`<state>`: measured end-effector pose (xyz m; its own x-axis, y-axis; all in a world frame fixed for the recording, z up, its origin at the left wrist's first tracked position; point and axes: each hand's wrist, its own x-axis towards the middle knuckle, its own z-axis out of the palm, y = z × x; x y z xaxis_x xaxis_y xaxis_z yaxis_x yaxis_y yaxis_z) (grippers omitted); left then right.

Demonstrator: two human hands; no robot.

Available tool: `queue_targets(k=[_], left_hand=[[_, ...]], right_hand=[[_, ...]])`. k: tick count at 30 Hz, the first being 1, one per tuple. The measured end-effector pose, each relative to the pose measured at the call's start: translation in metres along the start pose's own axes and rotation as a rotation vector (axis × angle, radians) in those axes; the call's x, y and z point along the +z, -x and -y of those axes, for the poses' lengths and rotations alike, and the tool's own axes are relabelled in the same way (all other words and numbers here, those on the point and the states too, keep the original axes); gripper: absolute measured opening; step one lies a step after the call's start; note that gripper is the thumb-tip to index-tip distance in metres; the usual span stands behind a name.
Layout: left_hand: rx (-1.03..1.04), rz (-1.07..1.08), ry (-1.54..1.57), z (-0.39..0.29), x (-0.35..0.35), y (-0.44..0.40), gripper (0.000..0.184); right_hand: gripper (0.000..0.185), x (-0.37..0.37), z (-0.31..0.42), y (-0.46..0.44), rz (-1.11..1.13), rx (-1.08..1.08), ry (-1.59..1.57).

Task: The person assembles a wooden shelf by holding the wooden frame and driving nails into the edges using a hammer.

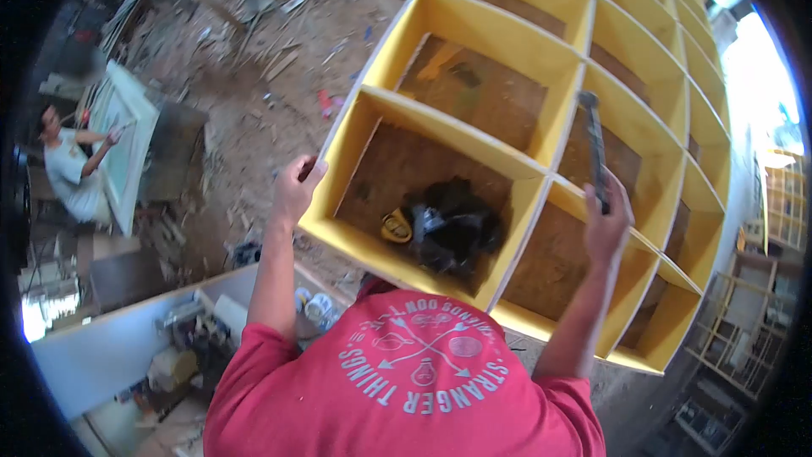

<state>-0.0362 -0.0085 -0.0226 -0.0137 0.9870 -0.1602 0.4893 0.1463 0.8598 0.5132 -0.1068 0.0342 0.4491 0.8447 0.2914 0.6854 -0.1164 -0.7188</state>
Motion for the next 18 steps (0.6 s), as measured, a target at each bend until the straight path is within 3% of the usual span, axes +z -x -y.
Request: queue_targets(k=[2,4,7,10,13,18], left_hand=[[-0.094,0.153,0.226,0.031,-0.020,0.016,0.033],[-0.134,0.193,0.307,0.041,-0.035,0.045,0.038],[-0.181,0.132,0.584,0.069,-0.036,0.088,0.044],[-0.170,0.065,0.932,0.084,-0.021,0.109,0.048],[-0.082,0.001,0.919,0.095,-0.006,0.113,0.049],[0.035,-0.120,0.657,0.094,0.013,0.124,0.047]], right_hand=[[0.042,-0.030,-0.006,0.023,0.039,0.032,0.008],[0.042,-0.055,-0.016,0.048,0.038,0.078,0.080],[0.041,-0.074,-0.024,0.086,0.095,0.348,-0.106],[0.036,-0.082,-0.033,0.105,0.177,0.406,-0.150],[0.031,-0.082,-0.054,0.113,0.274,0.227,-0.018],[0.029,-0.077,-0.047,0.124,0.405,0.245,0.240]])
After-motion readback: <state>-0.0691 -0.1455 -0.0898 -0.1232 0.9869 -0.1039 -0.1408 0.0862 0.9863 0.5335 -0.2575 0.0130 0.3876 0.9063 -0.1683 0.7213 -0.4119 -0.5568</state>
